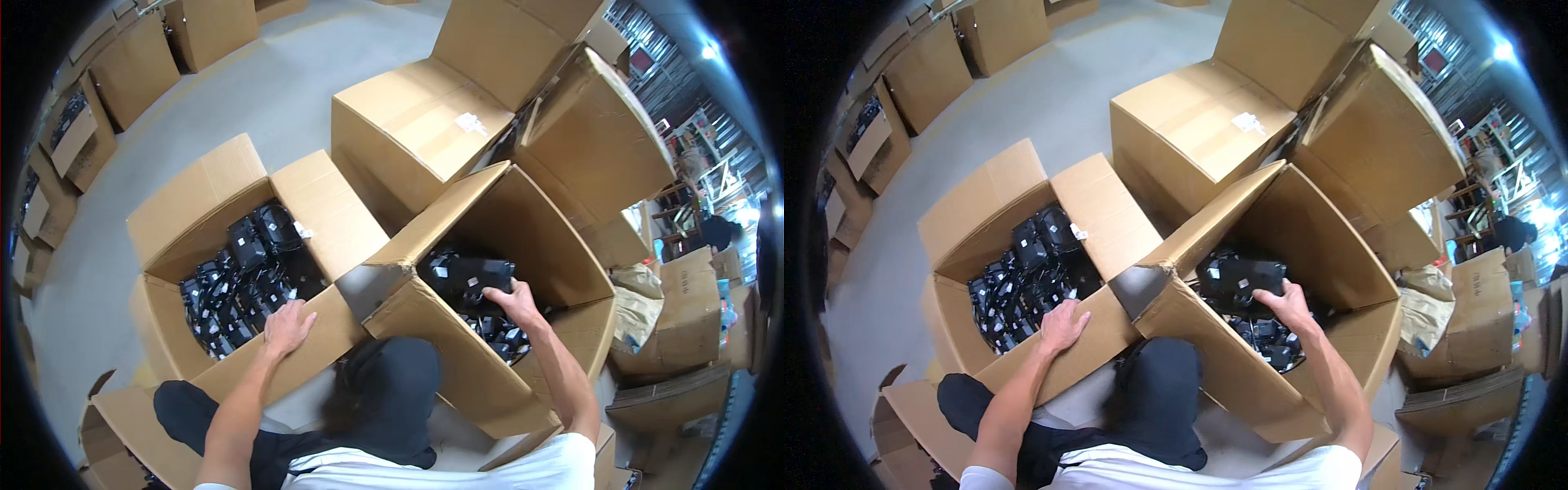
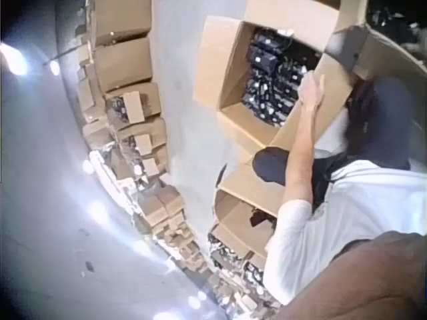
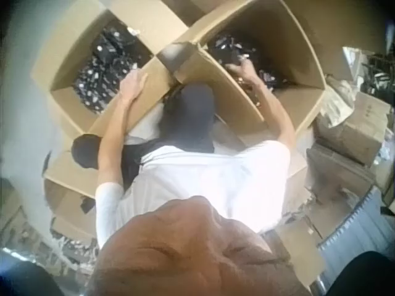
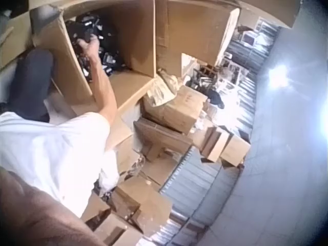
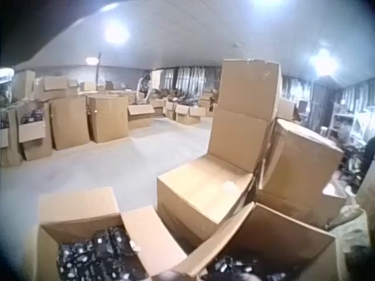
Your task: The person moves electronic display units and their associated cables by hand from one cardboard box to another.
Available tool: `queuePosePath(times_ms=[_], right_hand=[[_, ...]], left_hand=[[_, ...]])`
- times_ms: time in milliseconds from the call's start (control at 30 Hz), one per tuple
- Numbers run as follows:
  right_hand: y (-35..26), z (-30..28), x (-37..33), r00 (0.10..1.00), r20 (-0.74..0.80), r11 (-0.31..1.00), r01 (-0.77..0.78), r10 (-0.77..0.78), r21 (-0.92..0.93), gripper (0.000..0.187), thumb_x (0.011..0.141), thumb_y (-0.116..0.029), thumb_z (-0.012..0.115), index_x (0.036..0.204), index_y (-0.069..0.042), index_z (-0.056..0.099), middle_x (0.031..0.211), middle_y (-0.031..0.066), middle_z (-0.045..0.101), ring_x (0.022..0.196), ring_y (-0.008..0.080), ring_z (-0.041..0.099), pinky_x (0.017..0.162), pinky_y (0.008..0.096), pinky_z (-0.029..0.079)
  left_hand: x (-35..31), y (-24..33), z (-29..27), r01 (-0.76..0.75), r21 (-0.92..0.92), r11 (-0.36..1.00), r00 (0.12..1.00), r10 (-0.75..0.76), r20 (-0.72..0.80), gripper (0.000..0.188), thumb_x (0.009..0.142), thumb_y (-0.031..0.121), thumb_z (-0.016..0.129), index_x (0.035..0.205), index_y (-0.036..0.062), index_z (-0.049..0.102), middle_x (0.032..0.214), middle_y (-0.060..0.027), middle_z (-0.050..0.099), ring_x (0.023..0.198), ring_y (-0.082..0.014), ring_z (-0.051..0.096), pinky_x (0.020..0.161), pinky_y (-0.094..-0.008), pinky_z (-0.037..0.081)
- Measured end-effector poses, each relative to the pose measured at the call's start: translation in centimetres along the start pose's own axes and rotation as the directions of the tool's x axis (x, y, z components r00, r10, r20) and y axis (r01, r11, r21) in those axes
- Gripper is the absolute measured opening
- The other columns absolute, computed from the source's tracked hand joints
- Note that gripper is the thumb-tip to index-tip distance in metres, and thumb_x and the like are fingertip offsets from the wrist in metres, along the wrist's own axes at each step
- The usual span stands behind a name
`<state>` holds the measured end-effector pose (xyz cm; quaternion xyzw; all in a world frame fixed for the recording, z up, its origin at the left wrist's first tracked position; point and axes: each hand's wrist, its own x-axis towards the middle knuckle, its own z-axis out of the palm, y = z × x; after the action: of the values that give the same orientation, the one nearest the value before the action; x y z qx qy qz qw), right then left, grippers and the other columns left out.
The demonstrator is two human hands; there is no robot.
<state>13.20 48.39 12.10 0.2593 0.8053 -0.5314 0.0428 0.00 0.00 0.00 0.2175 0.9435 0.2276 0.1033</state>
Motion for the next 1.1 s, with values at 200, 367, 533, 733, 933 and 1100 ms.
queuePosePath(times_ms=[200,367,533,733,933,1100], right_hand=[[-5.8,-3.4,-5.6,0.977,-0.209,0.884,0.142,-0.052,0.446,0.032,0.089,-0.022,0.076,0.11,0.001,0.07,0.102,0.0074,0.072,0.091,0.0165,0.069,0.083,0.0324,0.057],[-9.4,-2.9,-8.5,0.951,-0.263,0.759,0.289,-0.16,0.584,0.035,0.09,-0.022,0.075,0.114,0.001,0.068,0.108,0.0099,0.072,0.099,0.0203,0.069,0.092,0.0384,0.057],[-9.4,-1.8,-9.0,0.941,-0.227,0.704,0.338,-0.251,0.625,0.039,0.089,-0.02,0.075,0.122,-0.002,0.065,0.115,0.009,0.071,0.106,0.0201,0.069,0.096,0.0393,0.056],[-8.5,-0.9,-9.1,0.952,-0.206,0.693,0.306,-0.226,0.653,0.046,0.088,-0.027,0.076,0.124,-0.002,0.063,0.117,0.0081,0.07,0.105,0.0196,0.068,0.097,0.0391,0.055],[-7.0,-3.4,-7.9,0.86,-0.484,0.694,0.448,-0.162,0.563,0.037,0.09,-0.022,0.075,0.119,-0.001,0.065,0.114,0.0091,0.07,0.102,0.0205,0.069,0.09,0.0374,0.059],[-8.5,-4.4,-9.6,0.74,-0.61,0.639,0.619,-0.281,0.457,0.026,0.093,-0.011,0.072,0.116,0.0,0.066,0.11,0.0074,0.071,0.098,0.0189,0.071,0.087,0.0353,0.061]], left_hand=[[2.1,-0.4,0.0,-0.026,-0.355,0.935,0.979,-0.048,-0.199,0.034,0.092,0.023,0.066,0.113,-0.0044,0.066,0.113,-0.0209,0.066,0.105,-0.0335,0.066,0.093,-0.038,0.053],[4.9,15.3,-5.7,-0.491,-0.408,0.77,0.811,0.232,-0.537,0.031,0.092,0.018,0.067,0.114,-0.0027,0.065,0.114,-0.0208,0.065,0.104,-0.0371,0.065,0.094,-0.0403,0.052],[6.6,24.8,-6.7,-0.348,-0.773,0.531,0.938,0.191,-0.29,0.041,0.099,0.034,0.063,0.113,-0.0041,0.067,0.099,-0.0174,0.07,0.082,-0.0233,0.069,0.078,-0.0355,0.056],[7.0,28.3,-6.2,0.368,-0.914,-0.172,0.895,0.332,0.299,0.029,0.103,0.027,0.06,0.101,-0.0012,0.068,0.091,-0.0055,0.07,0.079,-0.0123,0.066,0.07,-0.0303,0.054],[7.3,28.0,-6.5,-0.206,-0.798,0.567,0.978,0.114,-0.172,0.031,0.089,0.003,0.065,0.119,-0.0059,0.061,0.105,-0.0246,0.069,0.098,-0.0385,0.068,0.086,-0.0412,0.056],[6.2,28.8,-11.5,-0.703,-0.351,0.619,0.634,0.321,-0.703,0.039,0.091,0.001,0.06,0.129,-0.0056,0.054,0.117,-0.0297,0.063,0.102,-0.0458,0.064,0.089,-0.0458,0.053]])
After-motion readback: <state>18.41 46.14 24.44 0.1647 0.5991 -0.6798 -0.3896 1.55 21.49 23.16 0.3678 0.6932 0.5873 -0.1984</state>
